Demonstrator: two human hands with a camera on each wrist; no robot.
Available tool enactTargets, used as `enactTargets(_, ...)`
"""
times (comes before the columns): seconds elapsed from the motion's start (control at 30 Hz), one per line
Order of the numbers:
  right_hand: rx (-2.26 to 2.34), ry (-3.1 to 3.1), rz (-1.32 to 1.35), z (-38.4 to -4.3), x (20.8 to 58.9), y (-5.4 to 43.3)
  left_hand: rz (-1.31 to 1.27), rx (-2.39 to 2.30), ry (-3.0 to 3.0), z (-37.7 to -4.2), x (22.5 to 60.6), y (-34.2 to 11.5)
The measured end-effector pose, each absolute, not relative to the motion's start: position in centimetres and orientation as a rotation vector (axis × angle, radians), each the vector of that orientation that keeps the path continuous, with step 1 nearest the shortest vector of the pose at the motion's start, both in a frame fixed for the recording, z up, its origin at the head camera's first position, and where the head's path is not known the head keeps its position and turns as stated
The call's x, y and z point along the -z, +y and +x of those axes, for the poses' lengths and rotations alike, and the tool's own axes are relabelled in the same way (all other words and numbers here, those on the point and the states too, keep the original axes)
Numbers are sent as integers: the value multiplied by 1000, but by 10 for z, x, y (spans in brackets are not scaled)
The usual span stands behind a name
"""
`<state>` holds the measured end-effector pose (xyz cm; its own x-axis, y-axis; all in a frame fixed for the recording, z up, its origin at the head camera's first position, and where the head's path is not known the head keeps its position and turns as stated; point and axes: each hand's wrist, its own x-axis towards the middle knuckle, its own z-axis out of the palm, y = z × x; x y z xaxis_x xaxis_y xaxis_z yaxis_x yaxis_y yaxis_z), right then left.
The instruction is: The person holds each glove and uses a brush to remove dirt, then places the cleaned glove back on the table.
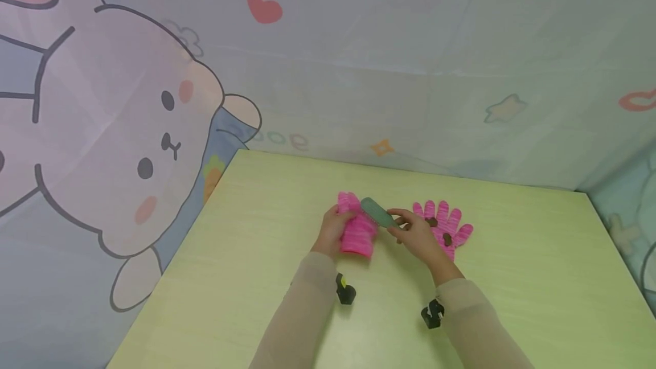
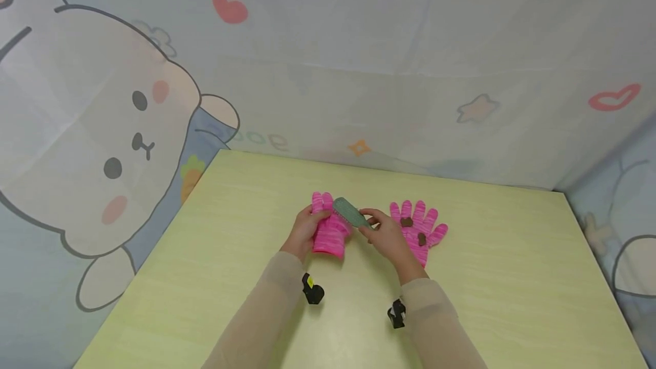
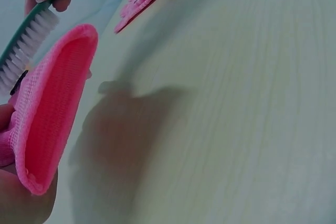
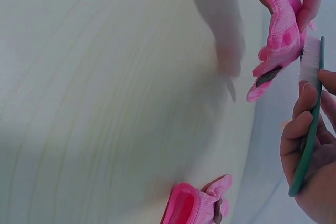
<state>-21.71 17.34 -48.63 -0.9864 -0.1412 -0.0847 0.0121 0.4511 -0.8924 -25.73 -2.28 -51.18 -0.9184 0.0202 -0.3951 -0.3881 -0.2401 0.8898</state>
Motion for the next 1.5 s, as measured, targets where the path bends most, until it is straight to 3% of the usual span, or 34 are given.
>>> enactTargets(1.5, 1538, 2578, -80, -212, 488, 175, -431, -2179, 1830, -250, 514, -24)
